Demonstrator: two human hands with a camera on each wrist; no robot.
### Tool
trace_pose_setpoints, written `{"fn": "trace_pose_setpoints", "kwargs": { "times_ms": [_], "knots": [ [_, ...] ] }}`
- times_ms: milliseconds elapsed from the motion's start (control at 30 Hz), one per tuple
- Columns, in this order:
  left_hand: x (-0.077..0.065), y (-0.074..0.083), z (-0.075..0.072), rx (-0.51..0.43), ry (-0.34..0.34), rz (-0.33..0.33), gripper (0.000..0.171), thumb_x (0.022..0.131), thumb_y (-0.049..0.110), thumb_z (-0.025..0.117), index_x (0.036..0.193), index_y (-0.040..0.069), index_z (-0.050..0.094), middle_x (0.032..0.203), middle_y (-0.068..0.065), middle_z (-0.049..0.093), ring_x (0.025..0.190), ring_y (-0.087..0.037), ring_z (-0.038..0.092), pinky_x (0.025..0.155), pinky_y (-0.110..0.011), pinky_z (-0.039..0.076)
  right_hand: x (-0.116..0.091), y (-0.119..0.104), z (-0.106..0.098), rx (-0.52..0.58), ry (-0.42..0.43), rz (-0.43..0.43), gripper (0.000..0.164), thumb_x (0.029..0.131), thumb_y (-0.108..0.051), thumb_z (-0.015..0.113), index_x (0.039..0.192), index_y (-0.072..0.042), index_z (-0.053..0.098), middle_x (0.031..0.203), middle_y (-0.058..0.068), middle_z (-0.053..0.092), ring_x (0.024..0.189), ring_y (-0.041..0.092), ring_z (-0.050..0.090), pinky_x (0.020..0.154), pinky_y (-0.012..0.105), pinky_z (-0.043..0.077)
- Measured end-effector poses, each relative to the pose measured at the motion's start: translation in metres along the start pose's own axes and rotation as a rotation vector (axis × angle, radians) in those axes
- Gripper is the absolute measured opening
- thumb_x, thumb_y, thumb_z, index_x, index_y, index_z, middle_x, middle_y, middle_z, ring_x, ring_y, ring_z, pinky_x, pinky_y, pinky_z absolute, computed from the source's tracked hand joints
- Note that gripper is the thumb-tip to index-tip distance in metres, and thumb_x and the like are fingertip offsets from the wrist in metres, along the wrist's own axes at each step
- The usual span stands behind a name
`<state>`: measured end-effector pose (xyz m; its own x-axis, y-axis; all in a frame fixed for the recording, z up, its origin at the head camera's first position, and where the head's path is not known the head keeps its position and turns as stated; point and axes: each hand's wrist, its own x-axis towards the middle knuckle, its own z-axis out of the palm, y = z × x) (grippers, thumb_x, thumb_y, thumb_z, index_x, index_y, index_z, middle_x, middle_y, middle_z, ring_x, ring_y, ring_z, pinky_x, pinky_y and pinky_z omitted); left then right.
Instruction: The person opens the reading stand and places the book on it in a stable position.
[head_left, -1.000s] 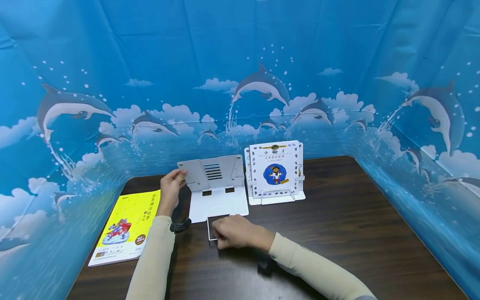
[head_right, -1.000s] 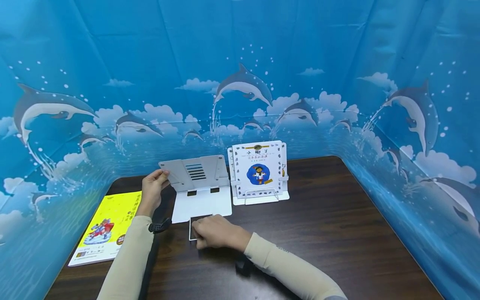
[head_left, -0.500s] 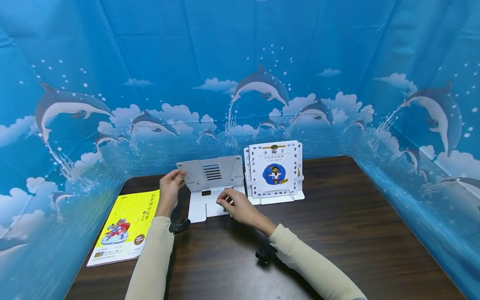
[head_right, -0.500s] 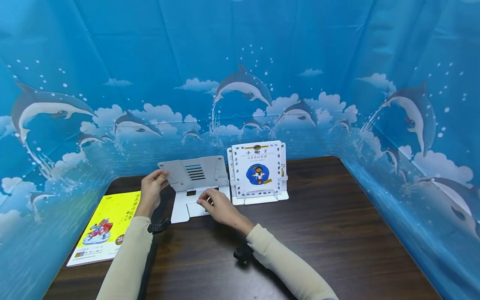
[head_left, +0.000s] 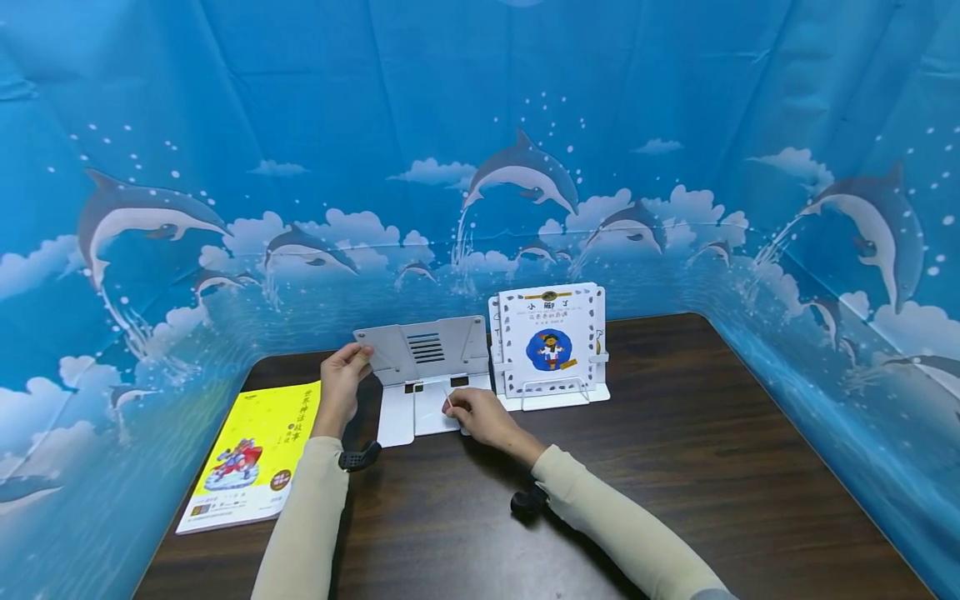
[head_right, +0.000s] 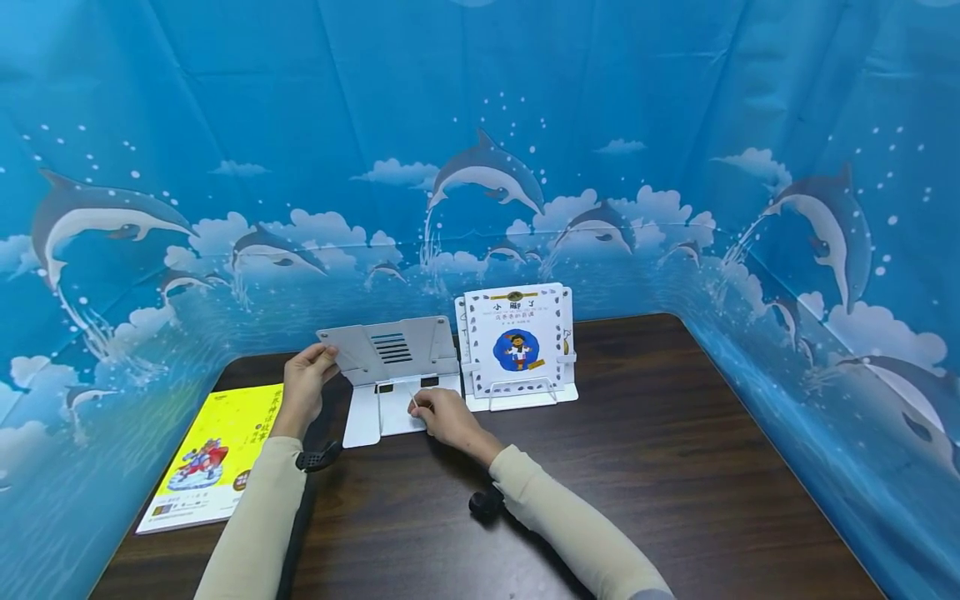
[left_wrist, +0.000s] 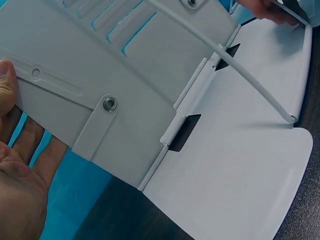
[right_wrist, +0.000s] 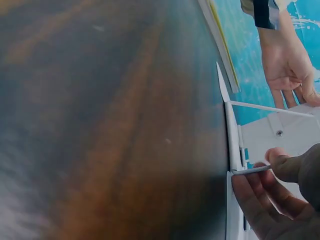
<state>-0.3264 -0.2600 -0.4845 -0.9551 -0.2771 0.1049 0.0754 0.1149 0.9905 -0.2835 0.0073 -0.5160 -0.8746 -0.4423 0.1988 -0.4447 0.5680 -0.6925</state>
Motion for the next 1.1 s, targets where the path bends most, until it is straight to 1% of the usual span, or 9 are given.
{"fn": "trace_pose_setpoints", "kwargs": {
  "times_ms": [167, 300, 467, 567, 733, 833, 1000, 1100],
  "knots": [
    [-0.003, -0.001, 0.0, -0.009, -0.005, 0.012, 0.035, 0.106, 0.017, 0.066, 0.136, -0.001, 0.069, 0.094, 0.021, 0.07, 0.107, -0.001, 0.066, 0.116, -0.046, 0.049, 0.005, 0.002, 0.001, 0.007, 0.002, 0.045, 0.007, 0.103, -0.011, 0.071, 0.104, -0.01, 0.077, 0.094, 0.003, 0.076, 0.075, 0.007, 0.06, 0.068, 0.023, 0.05],
    [-0.006, -0.002, -0.001, -0.013, -0.008, 0.012, 0.034, 0.106, 0.017, 0.066, 0.134, -0.002, 0.07, 0.094, 0.02, 0.07, 0.107, 0.0, 0.066, 0.117, -0.046, 0.048, 0.006, 0.003, 0.002, 0.013, -0.003, 0.082, 0.006, 0.102, -0.01, 0.071, 0.104, -0.009, 0.077, 0.092, 0.001, 0.076, 0.072, 0.004, 0.058, 0.067, 0.021, 0.05],
    [-0.011, -0.006, -0.003, -0.037, -0.013, 0.009, 0.031, 0.106, 0.015, 0.065, 0.133, -0.002, 0.07, 0.095, 0.021, 0.07, 0.111, 0.001, 0.065, 0.118, -0.046, 0.046, 0.007, 0.004, 0.004, 0.034, 0.004, 0.102, 0.007, 0.101, -0.009, 0.072, 0.104, -0.008, 0.078, 0.09, 0.003, 0.077, 0.072, 0.005, 0.06, 0.066, 0.022, 0.051],
    [-0.013, -0.008, -0.004, -0.046, -0.019, 0.028, 0.03, 0.107, 0.014, 0.065, 0.132, -0.001, 0.071, 0.096, 0.021, 0.072, 0.112, 0.001, 0.066, 0.119, -0.046, 0.046, 0.008, 0.004, 0.005, 0.04, 0.019, 0.106, 0.007, 0.1, -0.007, 0.072, 0.104, -0.006, 0.078, 0.091, 0.003, 0.078, 0.074, 0.005, 0.06, 0.066, 0.021, 0.051],
    [-0.019, -0.013, -0.007, -0.052, -0.034, 0.056, 0.03, 0.106, 0.015, 0.066, 0.131, 0.0, 0.073, 0.099, 0.025, 0.076, 0.112, 0.003, 0.069, 0.119, -0.045, 0.045, 0.009, 0.005, 0.004, 0.038, 0.036, 0.106, 0.006, 0.099, -0.006, 0.073, 0.102, -0.005, 0.078, 0.089, 0.005, 0.077, 0.072, 0.006, 0.061, 0.064, 0.021, 0.051],
    [-0.023, -0.017, -0.009, -0.059, -0.047, 0.062, 0.031, 0.106, 0.014, 0.066, 0.132, 0.0, 0.072, 0.101, 0.026, 0.077, 0.113, 0.003, 0.07, 0.117, -0.039, 0.047, 0.008, 0.005, 0.004, 0.039, 0.032, 0.107, 0.006, 0.099, -0.007, 0.073, 0.102, -0.004, 0.078, 0.089, 0.006, 0.077, 0.072, 0.006, 0.06, 0.064, 0.021, 0.051],
    [-0.028, -0.02, -0.011, -0.069, -0.071, 0.075, 0.035, 0.107, 0.014, 0.064, 0.136, -0.006, 0.067, 0.103, 0.026, 0.077, 0.116, 0.0, 0.069, 0.11, -0.023, 0.05, 0.007, 0.004, 0.004, 0.054, 0.022, 0.127, 0.008, 0.1, -0.008, 0.073, 0.105, -0.006, 0.078, 0.093, 0.005, 0.077, 0.075, 0.007, 0.061, 0.065, 0.02, 0.052],
    [-0.028, -0.02, -0.011, -0.083, -0.083, 0.084, 0.038, 0.107, 0.014, 0.064, 0.138, -0.008, 0.064, 0.105, 0.025, 0.077, 0.117, 0.0, 0.068, 0.108, -0.019, 0.051, 0.007, 0.003, 0.004, 0.075, 0.019, 0.143, 0.008, 0.1, -0.008, 0.072, 0.106, -0.006, 0.078, 0.093, 0.005, 0.077, 0.074, 0.007, 0.062, 0.064, 0.02, 0.052]
  ]
}}
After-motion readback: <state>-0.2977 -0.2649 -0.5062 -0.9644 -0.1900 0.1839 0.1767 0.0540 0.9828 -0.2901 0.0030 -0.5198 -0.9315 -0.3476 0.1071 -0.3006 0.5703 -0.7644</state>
